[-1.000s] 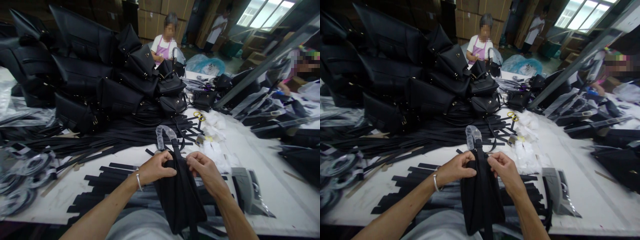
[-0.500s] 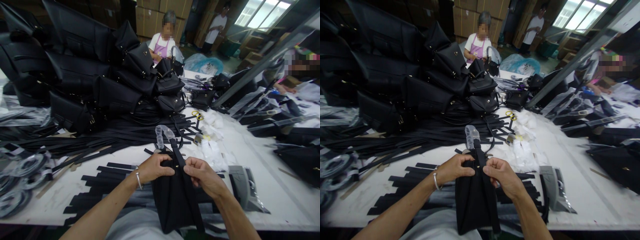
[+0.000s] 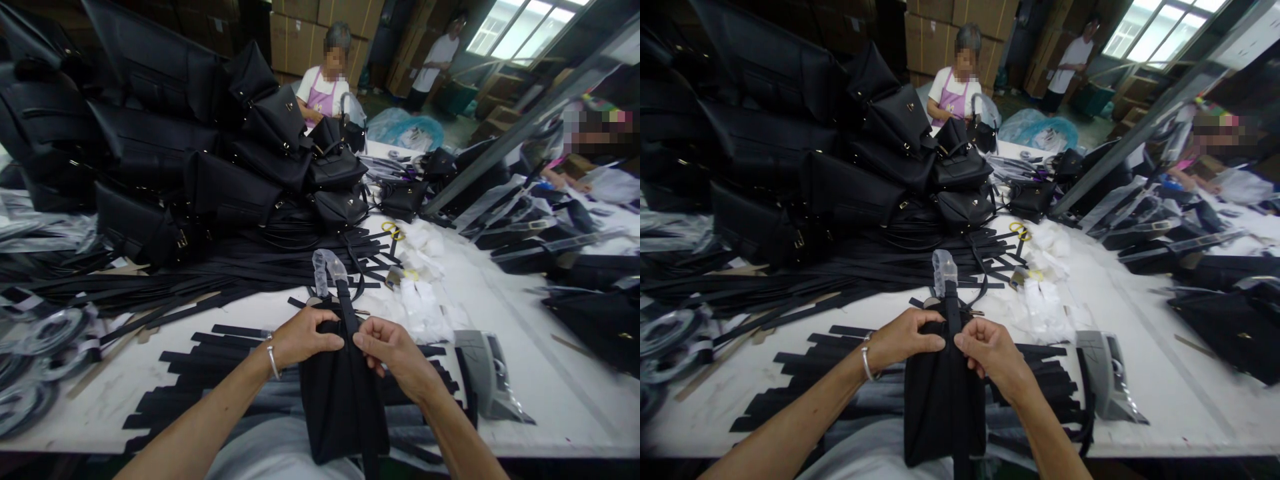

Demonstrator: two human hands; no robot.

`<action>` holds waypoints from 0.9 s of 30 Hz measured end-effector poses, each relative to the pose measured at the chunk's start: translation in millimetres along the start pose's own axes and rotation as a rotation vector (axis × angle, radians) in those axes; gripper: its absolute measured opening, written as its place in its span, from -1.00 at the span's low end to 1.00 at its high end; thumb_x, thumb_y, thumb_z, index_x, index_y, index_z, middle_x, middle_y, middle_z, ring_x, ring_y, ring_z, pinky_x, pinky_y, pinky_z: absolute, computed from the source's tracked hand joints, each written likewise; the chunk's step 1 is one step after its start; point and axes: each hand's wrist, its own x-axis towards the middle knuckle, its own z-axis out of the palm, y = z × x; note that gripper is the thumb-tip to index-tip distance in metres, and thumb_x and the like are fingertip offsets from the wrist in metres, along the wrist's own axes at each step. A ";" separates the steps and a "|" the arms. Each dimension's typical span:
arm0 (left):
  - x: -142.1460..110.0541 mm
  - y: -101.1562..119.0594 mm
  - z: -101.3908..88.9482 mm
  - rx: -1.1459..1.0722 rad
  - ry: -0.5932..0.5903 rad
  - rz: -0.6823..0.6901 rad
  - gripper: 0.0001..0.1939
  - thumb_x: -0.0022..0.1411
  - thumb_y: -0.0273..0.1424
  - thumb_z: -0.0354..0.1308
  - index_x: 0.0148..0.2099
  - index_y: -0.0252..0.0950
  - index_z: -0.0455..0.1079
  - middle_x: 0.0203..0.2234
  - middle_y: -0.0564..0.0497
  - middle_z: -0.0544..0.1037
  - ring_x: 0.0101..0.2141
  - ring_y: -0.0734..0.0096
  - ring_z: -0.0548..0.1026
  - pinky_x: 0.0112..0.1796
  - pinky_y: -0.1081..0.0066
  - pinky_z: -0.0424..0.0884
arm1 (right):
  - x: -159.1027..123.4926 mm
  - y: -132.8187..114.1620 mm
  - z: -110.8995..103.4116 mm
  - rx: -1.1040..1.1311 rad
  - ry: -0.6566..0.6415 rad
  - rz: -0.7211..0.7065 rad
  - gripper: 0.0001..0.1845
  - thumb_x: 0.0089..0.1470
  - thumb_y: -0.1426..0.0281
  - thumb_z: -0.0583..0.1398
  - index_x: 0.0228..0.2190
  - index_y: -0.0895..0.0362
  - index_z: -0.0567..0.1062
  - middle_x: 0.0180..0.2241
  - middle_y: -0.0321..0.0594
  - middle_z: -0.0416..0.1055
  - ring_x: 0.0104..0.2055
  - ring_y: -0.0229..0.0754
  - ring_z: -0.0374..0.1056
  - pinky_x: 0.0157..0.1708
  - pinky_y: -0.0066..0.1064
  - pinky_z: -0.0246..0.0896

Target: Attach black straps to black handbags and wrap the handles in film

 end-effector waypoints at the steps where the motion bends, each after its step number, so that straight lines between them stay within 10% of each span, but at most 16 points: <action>1: -1.6 2.5 1.3 0.054 0.016 0.013 -0.67 0.08 -0.28 0.19 -0.14 -0.36 0.45 -0.31 0.02 0.55 -0.31 0.34 0.45 -0.30 0.45 0.33 | -0.2 0.4 2.3 0.003 0.004 -0.003 -0.62 -0.13 0.12 0.31 -0.53 0.14 0.34 -0.71 -0.46 0.26 -0.72 -0.43 0.12 -0.76 -0.62 -0.02; 17: -18.6 17.4 7.3 0.365 0.087 0.067 -0.76 0.13 -0.39 0.02 -0.17 -0.30 0.42 -0.30 0.03 0.54 -0.26 0.30 0.44 -0.18 0.41 0.34 | 0.7 1.1 13.9 0.187 -0.044 0.009 -0.49 -0.21 0.24 0.38 -0.20 0.13 0.38 -0.54 -0.46 0.34 -0.62 -0.32 0.36 -0.62 -0.43 0.40; 27: -16.7 14.0 13.3 0.327 0.095 0.031 -0.71 0.04 -0.49 -0.02 -0.19 -0.32 0.43 -0.31 0.04 0.54 -0.31 0.34 0.45 -0.25 0.44 0.33 | 0.2 -9.1 20.2 0.054 -0.006 0.068 -0.56 -0.29 0.24 0.38 -0.35 0.18 0.44 -0.59 -0.46 0.32 -0.66 -0.31 0.34 -0.66 -0.43 0.38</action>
